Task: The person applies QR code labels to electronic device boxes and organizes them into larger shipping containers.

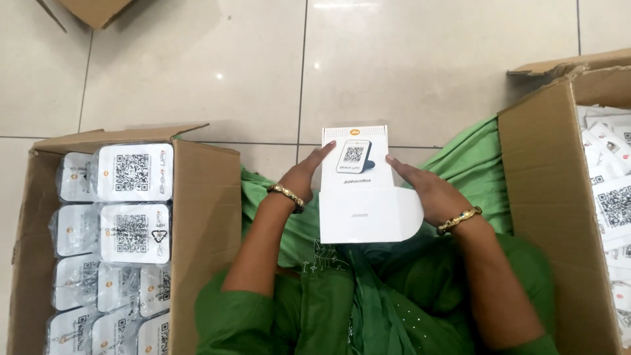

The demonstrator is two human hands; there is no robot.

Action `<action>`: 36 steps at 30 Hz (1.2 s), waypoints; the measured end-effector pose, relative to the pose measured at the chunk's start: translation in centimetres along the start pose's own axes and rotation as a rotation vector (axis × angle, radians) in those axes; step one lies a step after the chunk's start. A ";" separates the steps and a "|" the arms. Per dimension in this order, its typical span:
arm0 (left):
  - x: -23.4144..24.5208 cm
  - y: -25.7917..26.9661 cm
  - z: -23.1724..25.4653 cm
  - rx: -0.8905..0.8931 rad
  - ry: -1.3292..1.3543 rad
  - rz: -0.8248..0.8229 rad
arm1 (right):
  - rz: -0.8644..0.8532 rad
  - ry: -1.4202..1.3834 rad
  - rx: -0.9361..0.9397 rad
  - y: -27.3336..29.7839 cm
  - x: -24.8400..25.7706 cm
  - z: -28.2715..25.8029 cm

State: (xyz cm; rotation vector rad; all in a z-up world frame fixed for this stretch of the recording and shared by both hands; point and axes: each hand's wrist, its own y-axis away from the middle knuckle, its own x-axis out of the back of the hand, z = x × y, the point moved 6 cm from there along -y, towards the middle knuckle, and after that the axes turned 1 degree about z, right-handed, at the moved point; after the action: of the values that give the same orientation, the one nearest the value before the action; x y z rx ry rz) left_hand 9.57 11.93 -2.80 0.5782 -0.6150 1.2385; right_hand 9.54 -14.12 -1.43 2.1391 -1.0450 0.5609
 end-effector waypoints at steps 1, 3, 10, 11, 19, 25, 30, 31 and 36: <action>0.0 0.3 0.3 0.173 -0.101 -0.182 | -0.044 0.237 0.020 -0.2 -0.8 1.3; -0.1 0.7 0.3 0.346 -0.206 -0.369 | -0.091 0.468 0.041 -0.8 -2.1 2.9; -3.7 0.1 -6.4 0.450 -0.162 -0.128 | 0.104 0.016 -0.108 -3.4 -2.4 6.1; -4.1 0.4 -7.9 0.489 -0.026 -0.004 | 0.166 -0.255 -0.170 -3.8 -2.8 7.7; -12.9 6.2 -10.6 0.828 0.609 -0.557 | -0.329 -0.449 -0.353 -2.4 -8.3 7.5; -11.6 5.8 -8.5 0.835 0.652 -0.611 | -0.382 -0.557 -0.390 -2.1 -7.9 5.9; -10.0 5.6 -6.7 0.875 0.605 -0.534 | -0.319 -0.571 -0.375 -2.6 -8.0 6.2; -9.7 5.5 -6.6 0.882 0.604 -0.506 | -0.305 -0.556 -0.379 -2.7 -8.0 6.3; -10.0 5.4 -7.2 0.893 0.613 -0.470 | -0.266 -0.591 -0.347 -3.1 -8.0 7.1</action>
State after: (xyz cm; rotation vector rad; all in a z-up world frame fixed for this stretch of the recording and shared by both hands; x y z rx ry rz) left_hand 3.00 11.43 -14.55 0.9469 0.6111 1.1105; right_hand 7.96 -13.82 -12.43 2.1144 -1.0339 -0.3824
